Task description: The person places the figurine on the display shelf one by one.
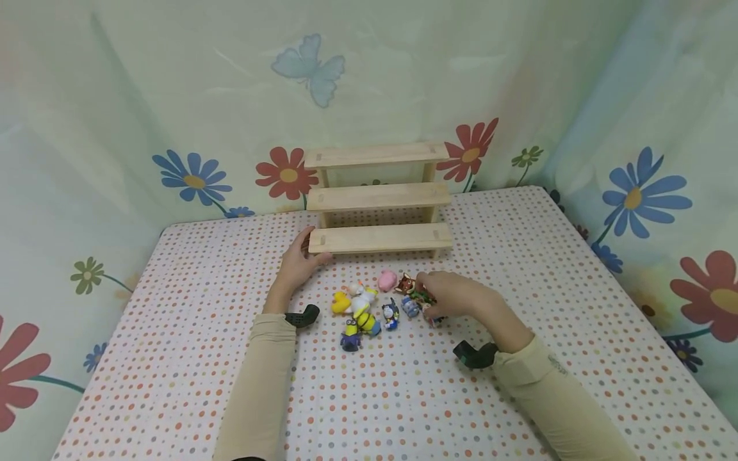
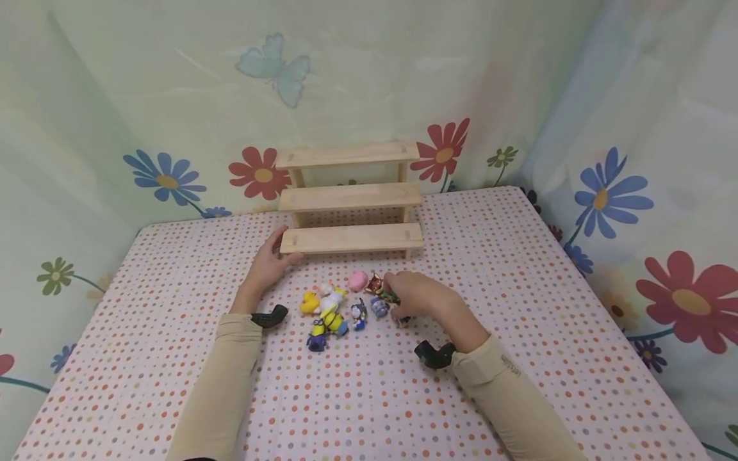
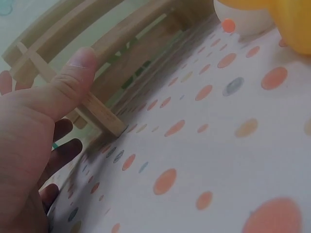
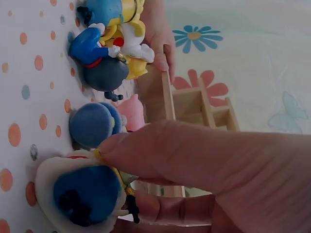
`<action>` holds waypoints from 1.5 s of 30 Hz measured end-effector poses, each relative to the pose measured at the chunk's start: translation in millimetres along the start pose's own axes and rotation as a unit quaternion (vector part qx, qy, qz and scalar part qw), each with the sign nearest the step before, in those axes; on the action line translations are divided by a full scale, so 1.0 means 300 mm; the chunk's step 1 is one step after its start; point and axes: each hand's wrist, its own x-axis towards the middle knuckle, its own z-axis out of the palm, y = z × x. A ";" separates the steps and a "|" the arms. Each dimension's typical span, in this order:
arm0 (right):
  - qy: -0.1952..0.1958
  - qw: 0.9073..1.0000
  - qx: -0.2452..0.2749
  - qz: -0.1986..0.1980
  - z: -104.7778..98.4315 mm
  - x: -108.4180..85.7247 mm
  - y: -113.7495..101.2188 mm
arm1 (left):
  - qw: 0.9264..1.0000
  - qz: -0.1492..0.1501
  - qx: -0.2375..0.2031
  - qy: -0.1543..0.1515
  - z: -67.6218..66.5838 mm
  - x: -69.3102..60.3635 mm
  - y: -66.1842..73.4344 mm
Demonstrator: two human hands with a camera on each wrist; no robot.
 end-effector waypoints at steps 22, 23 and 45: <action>0.128 0.987 0.088 -0.027 -0.125 -0.032 0.128 | 1.000 0.005 -0.011 0.006 -0.010 0.024 0.028; 0.148 0.984 0.093 -0.017 -0.130 -0.032 0.139 | 1.000 0.005 -0.013 0.006 -0.009 0.024 0.028; 0.378 0.903 0.180 0.097 -0.128 0.140 0.224 | 0.998 0.010 -0.058 -0.001 -0.006 0.001 0.005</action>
